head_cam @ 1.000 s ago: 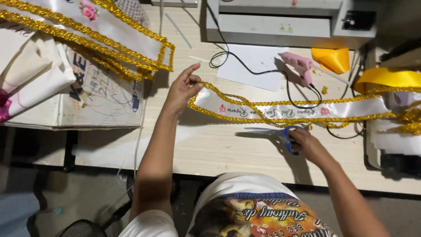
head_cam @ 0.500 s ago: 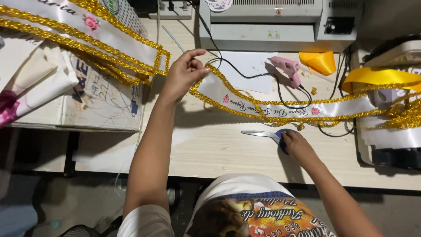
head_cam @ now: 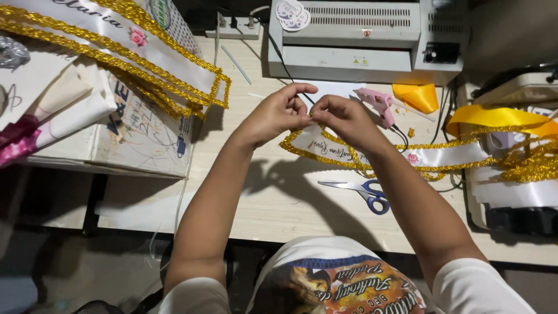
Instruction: The person uses a hot glue gun to apply glue to a white sash and attaches a gold glittery trim along its edges. They press the trim into place, then use scissors to cut the excess trim. The process is repeated on the other side of the sash.
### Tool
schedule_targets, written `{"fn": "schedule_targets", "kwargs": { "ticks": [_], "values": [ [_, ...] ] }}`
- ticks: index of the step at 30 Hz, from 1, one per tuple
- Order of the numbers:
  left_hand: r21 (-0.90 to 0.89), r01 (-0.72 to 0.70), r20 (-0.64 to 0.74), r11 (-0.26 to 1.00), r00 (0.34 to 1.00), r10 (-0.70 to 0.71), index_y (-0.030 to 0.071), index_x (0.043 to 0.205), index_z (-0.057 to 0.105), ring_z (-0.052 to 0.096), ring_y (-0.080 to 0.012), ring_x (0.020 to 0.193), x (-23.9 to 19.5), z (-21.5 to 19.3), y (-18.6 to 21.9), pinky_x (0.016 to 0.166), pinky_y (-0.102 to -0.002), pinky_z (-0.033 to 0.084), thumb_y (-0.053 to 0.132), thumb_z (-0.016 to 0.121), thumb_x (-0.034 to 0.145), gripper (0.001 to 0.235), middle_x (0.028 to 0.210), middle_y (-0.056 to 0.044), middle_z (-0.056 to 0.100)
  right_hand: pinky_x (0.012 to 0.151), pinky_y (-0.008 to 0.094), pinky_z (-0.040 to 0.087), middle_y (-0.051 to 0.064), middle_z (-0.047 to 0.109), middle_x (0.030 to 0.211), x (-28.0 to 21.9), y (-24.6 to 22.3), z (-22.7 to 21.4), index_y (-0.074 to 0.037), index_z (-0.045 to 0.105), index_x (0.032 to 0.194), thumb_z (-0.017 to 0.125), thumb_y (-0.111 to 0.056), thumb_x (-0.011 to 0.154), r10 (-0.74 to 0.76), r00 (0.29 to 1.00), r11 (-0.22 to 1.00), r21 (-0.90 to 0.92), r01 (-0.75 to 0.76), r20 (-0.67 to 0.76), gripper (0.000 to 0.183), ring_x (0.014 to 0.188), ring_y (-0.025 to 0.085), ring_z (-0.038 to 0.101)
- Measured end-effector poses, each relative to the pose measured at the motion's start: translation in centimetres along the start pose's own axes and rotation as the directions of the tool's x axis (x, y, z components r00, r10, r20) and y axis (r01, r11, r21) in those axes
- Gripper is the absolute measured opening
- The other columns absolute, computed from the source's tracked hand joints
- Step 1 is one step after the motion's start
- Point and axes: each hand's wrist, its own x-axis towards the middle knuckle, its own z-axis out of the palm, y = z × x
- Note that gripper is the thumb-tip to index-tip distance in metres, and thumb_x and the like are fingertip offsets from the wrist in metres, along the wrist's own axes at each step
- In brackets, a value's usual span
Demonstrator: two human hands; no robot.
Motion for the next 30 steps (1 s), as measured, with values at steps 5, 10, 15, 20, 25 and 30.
{"fn": "schedule_targets", "kwargs": {
  "ticks": [5,10,15,20,25,30],
  "values": [
    [-0.037,0.020,-0.023,0.999,1.000,-0.021,0.002,0.143,0.051,0.063,-0.0083,0.085,-1.9,-0.2,0.6,0.075,-0.024,0.053,0.005,0.075,0.091,0.057,0.090,-0.001,0.063,0.079,0.025,0.052,-0.001,0.070,0.092,0.6,0.2,1.4,-0.002,0.070,0.103,0.064,-0.016,0.104,0.034,0.998,0.999,-0.030,-0.036,-0.052,0.015,0.087,0.007,0.062],
    [-0.207,0.001,-0.192,0.978,0.980,-0.042,0.005,0.130,0.057,0.070,-0.0118,0.092,-3.2,-1.6,0.9,0.085,-0.028,0.061,0.010,0.076,0.085,0.050,0.099,0.000,0.069,0.075,0.024,0.052,-0.001,0.068,0.088,1.1,2.2,-0.4,-0.002,0.068,0.104,0.063,-0.018,0.105,-0.015,0.985,1.000,-0.007,0.014,-0.171,0.017,0.082,0.007,0.061],
    [-0.151,-0.148,-0.696,0.977,0.718,0.001,0.000,0.095,0.068,0.064,-0.0194,0.079,-4.1,-5.0,-4.3,0.075,-0.032,0.059,0.032,0.059,0.107,0.036,0.083,-0.008,0.068,0.070,0.024,0.048,0.000,0.063,0.085,1.0,2.2,-0.9,0.000,0.066,0.105,0.061,-0.018,0.107,0.009,0.966,0.992,0.120,0.023,-0.259,0.019,0.076,0.008,0.057],
    [0.165,-0.130,-0.557,0.978,0.806,0.201,0.009,0.107,0.068,0.063,-0.0130,0.093,-4.0,-0.8,-4.4,0.085,-0.027,0.057,0.034,0.064,0.099,0.027,0.102,-0.004,0.069,0.069,0.024,0.047,0.001,0.063,0.088,1.6,2.6,-0.3,0.000,0.067,0.107,0.059,-0.019,0.108,0.032,0.951,0.973,0.229,0.042,-0.309,0.021,0.077,0.009,0.056],
    [0.361,-0.120,-0.439,0.925,0.853,0.282,0.006,0.098,0.072,0.061,-0.0133,0.103,-4.2,0.8,-4.0,0.083,-0.028,0.057,0.028,0.073,0.094,0.022,0.120,-0.005,0.059,0.074,0.026,0.049,0.003,0.061,0.092,1.7,2.7,-0.4,0.001,0.067,0.110,0.058,-0.019,0.111,0.037,0.956,0.890,0.444,0.100,-0.291,0.022,0.082,0.010,0.055],
    [0.380,-0.213,-0.392,0.900,0.845,0.365,0.004,0.095,0.065,0.061,-0.0114,0.107,-4.3,0.5,-4.0,0.087,-0.026,0.053,0.020,0.074,0.098,0.018,0.121,-0.004,0.060,0.083,0.025,0.053,0.004,0.068,0.101,1.4,-1.6,0.3,-0.003,0.065,0.111,0.063,-0.013,0.101,0.061,0.974,0.962,0.272,0.000,-0.217,0.014,0.093,0.010,0.063]
  ]
}}
